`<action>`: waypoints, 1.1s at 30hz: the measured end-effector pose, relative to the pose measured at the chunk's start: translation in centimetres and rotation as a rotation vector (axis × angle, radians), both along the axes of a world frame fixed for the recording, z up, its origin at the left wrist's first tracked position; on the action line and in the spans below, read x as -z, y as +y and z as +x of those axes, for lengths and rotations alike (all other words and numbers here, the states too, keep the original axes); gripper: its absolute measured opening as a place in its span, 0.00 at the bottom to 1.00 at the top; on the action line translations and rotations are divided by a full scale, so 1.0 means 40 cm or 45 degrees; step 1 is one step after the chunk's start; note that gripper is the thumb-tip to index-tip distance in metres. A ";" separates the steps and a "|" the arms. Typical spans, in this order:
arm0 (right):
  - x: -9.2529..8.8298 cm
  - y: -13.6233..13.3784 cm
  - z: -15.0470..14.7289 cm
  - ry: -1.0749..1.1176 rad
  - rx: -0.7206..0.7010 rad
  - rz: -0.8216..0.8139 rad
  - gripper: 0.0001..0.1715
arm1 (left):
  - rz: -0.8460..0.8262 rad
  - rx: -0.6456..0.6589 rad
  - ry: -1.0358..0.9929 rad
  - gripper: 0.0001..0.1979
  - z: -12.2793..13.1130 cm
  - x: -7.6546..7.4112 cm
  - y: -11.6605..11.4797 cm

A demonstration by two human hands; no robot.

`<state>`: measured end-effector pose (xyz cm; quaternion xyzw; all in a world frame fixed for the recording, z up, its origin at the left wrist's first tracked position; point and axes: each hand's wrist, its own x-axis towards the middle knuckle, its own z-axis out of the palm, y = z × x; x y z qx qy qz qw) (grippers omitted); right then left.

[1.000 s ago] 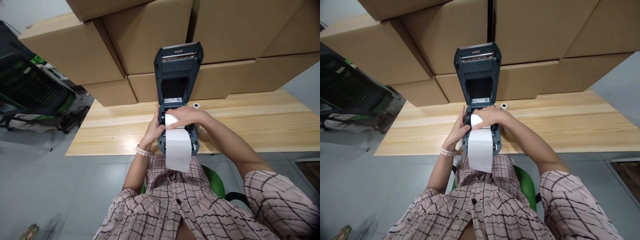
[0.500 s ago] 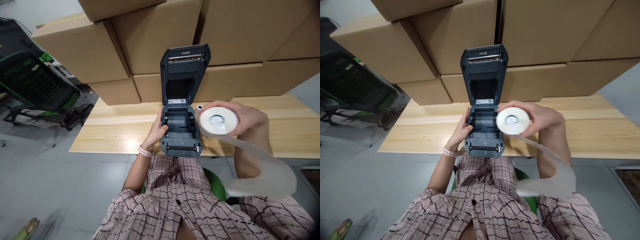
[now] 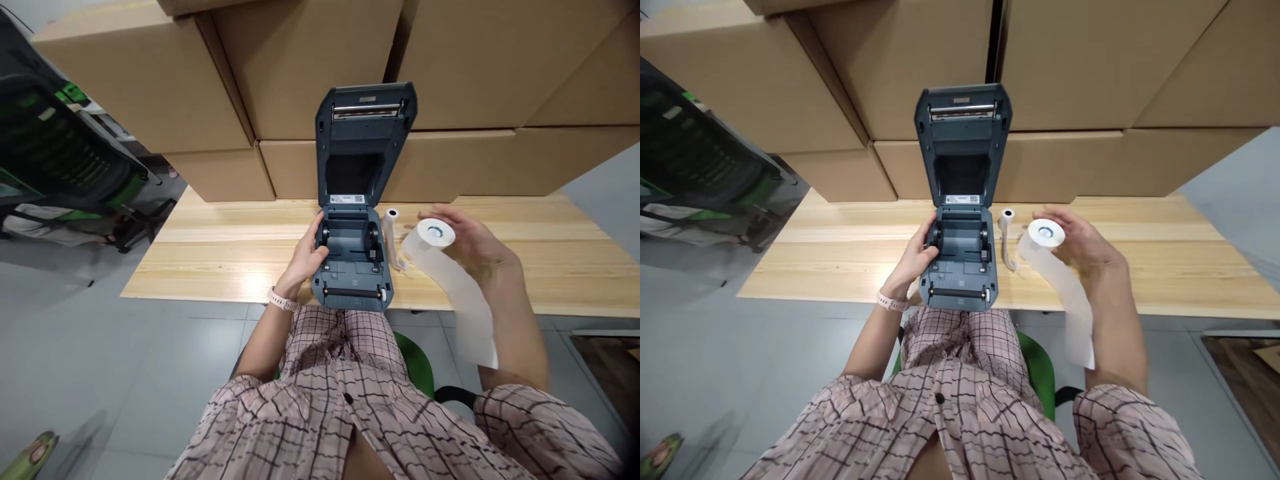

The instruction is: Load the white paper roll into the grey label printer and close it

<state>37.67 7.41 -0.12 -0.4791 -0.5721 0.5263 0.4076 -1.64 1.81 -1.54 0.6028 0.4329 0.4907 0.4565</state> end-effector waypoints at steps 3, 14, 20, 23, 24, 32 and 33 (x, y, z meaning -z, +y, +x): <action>-0.021 0.075 -0.016 0.012 0.001 0.079 0.38 | 0.014 -0.006 0.019 0.46 -0.003 0.002 0.003; -0.082 0.236 -0.171 -0.312 -0.671 -0.364 0.34 | -0.059 -0.058 0.049 0.45 0.008 -0.021 -0.010; -0.189 0.133 -0.093 0.033 -0.339 0.123 0.35 | -0.073 -0.066 0.003 0.44 0.009 -0.016 -0.011; -0.282 0.023 -0.114 0.173 -0.692 0.235 0.31 | -0.044 -0.077 -0.006 0.43 0.010 -0.013 -0.010; -0.309 -0.012 -0.140 0.151 -0.929 0.216 0.29 | -0.039 -0.073 -0.013 0.43 0.011 -0.013 -0.010; -0.262 -0.118 -0.396 -0.970 -0.928 0.598 0.30 | 0.000 -0.076 0.043 0.42 0.014 -0.005 -0.001; -0.239 -0.117 -0.410 -1.069 -0.835 0.635 0.29 | 0.006 -0.073 0.049 0.42 0.014 -0.002 0.000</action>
